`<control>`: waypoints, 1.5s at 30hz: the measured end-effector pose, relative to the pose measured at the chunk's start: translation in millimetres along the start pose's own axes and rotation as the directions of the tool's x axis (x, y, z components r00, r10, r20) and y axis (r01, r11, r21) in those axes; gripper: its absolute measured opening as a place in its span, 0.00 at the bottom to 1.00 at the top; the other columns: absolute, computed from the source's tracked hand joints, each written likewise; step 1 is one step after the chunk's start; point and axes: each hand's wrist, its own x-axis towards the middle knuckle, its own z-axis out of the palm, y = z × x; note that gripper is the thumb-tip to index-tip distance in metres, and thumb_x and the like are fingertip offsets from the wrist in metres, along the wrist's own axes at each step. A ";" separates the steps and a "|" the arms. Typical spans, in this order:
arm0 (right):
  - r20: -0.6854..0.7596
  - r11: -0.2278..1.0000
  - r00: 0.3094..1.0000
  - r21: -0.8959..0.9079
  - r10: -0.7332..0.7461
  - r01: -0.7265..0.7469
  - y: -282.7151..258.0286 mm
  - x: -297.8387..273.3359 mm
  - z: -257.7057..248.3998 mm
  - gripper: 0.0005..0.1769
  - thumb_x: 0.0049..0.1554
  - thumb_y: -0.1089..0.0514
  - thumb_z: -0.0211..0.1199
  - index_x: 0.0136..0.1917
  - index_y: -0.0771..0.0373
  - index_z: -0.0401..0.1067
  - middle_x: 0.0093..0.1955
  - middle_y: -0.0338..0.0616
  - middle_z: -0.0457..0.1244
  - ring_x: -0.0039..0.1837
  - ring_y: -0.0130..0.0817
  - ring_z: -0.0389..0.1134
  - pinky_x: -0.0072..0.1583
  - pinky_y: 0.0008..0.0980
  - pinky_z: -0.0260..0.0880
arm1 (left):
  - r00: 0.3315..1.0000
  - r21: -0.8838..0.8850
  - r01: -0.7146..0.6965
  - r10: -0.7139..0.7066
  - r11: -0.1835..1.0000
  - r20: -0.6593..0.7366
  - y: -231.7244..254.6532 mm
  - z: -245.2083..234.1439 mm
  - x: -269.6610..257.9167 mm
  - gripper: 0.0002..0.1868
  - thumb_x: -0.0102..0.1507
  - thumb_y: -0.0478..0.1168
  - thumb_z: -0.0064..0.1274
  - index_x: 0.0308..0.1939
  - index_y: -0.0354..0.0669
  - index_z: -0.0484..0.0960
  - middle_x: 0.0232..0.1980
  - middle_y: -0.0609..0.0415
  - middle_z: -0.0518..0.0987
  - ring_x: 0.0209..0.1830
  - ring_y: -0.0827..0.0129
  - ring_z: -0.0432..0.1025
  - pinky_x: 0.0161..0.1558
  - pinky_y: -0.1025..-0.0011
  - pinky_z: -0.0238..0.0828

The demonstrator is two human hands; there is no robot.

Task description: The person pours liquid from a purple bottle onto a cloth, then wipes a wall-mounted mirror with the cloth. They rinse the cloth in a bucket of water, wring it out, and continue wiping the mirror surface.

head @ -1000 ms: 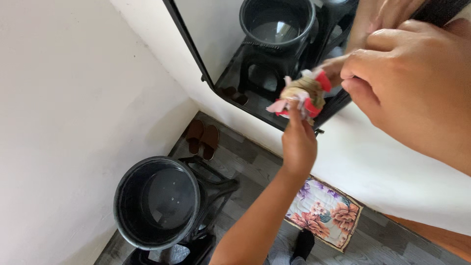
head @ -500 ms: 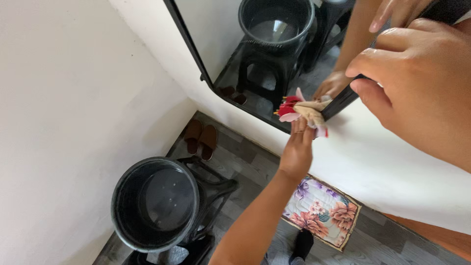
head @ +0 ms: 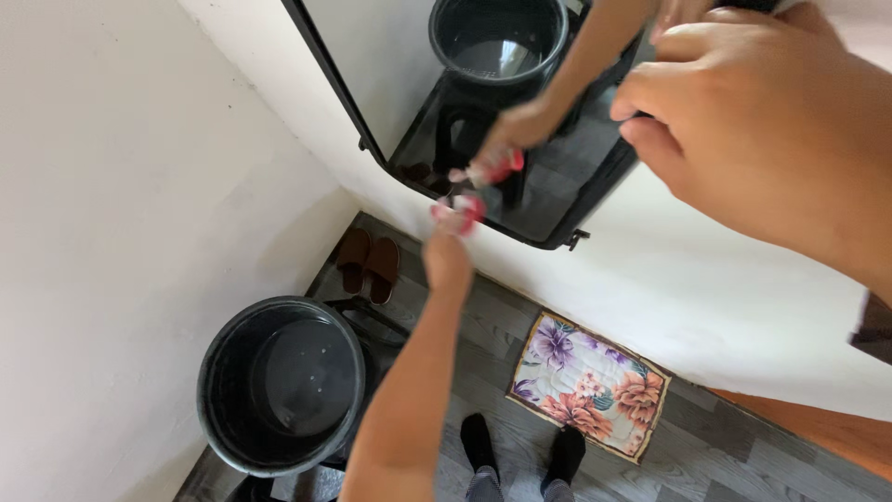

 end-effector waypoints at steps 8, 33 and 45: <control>0.224 0.988 0.970 -0.138 0.098 -0.068 -4.7 1.4 -9.9 0.10 0.58 0.56 0.62 0.35 0.55 0.76 0.40 0.37 0.67 0.49 0.39 0.70 0.51 0.43 0.68 | 0.640 -0.144 -0.765 0.715 0.628 -0.281 136.1 43.5 -51.0 0.23 0.70 0.29 0.45 0.71 0.36 0.70 0.60 0.48 0.76 0.57 0.62 0.74 0.62 0.65 0.73; 0.559 0.950 0.768 -0.205 0.313 -0.237 -9.8 14.2 -19.3 0.15 0.55 0.55 0.57 0.30 0.63 0.74 0.35 0.45 0.67 0.40 0.42 0.71 0.47 0.38 0.73 | 0.969 -0.640 -0.028 -0.137 0.768 -0.206 -48.6 -15.3 59.2 0.11 0.61 0.36 0.49 0.47 0.41 0.79 0.38 0.54 0.81 0.34 0.64 0.77 0.34 0.61 0.76; 0.474 0.961 0.837 -0.124 0.275 -0.245 -6.9 15.4 -18.3 0.12 0.55 0.54 0.58 0.33 0.60 0.74 0.36 0.40 0.67 0.40 0.41 0.71 0.49 0.40 0.71 | 0.788 -0.152 -0.568 0.481 0.809 -0.384 170.3 -55.0 174.8 0.14 0.65 0.29 0.49 0.54 0.37 0.67 0.45 0.47 0.76 0.41 0.63 0.74 0.43 0.65 0.74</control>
